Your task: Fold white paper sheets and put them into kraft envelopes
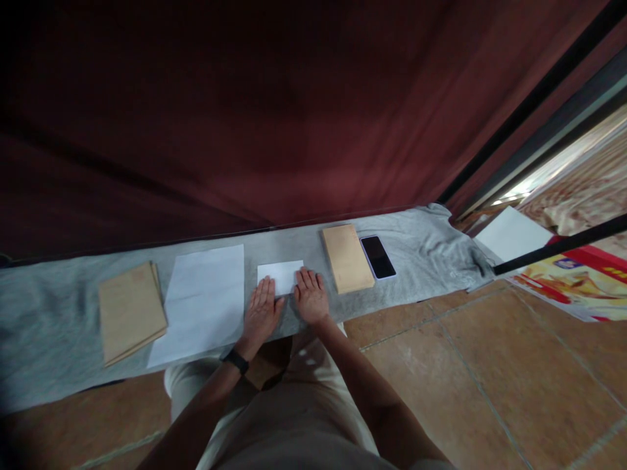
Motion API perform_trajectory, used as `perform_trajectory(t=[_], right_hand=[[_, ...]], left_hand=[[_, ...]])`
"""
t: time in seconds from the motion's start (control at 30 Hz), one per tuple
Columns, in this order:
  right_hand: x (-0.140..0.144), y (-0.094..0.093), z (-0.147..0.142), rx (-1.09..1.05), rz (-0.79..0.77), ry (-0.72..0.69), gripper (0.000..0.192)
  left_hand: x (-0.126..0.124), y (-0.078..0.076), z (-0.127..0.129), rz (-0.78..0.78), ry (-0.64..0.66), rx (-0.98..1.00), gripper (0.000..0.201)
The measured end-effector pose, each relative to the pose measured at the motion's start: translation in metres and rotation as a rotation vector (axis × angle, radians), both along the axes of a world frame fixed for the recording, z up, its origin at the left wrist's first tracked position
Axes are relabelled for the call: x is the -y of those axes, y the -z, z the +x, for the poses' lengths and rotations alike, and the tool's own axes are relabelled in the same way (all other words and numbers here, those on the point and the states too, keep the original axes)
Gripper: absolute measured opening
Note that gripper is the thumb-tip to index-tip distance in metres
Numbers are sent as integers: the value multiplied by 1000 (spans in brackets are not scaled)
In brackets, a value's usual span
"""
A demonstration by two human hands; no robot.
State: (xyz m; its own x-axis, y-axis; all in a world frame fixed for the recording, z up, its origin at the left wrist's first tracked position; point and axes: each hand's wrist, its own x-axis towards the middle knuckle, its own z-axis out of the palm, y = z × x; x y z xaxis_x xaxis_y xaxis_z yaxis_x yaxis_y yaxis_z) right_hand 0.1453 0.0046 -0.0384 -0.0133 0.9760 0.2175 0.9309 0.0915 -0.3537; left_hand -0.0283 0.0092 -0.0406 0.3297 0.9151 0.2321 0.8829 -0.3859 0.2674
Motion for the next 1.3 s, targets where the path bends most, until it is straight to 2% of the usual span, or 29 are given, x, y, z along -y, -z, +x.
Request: perform_trajectory(t=[0.13, 0.27, 0.47, 0.53, 0.7, 0.83, 1.1, 1.3], right_hand=[[0, 0, 1, -19, 1, 11, 50], [0, -3, 0, -36, 14, 21, 50], [3, -5, -11, -46, 13, -219, 45], [3, -4, -12, -43, 8, -175, 45], [3, 1, 0, -29, 33, 45, 48], [2, -2, 9, -11, 46, 121, 48], [-14, -25, 0, -31, -130, 257, 31], [-25, -27, 0, -217, -248, 336, 29]], left_hand=[[2, 3, -2, 24, -41, 40, 65], [2, 2, -3, 33, -24, 39, 63], [3, -2, -3, 7, -5, 22, 52], [3, -2, -3, 3, -10, 23, 52], [4, -2, -3, 15, -10, 23, 54], [4, -1, -3, 19, -3, 37, 55], [5, -2, -3, 18, -9, 73, 57], [5, -2, -2, 25, -14, 67, 56]])
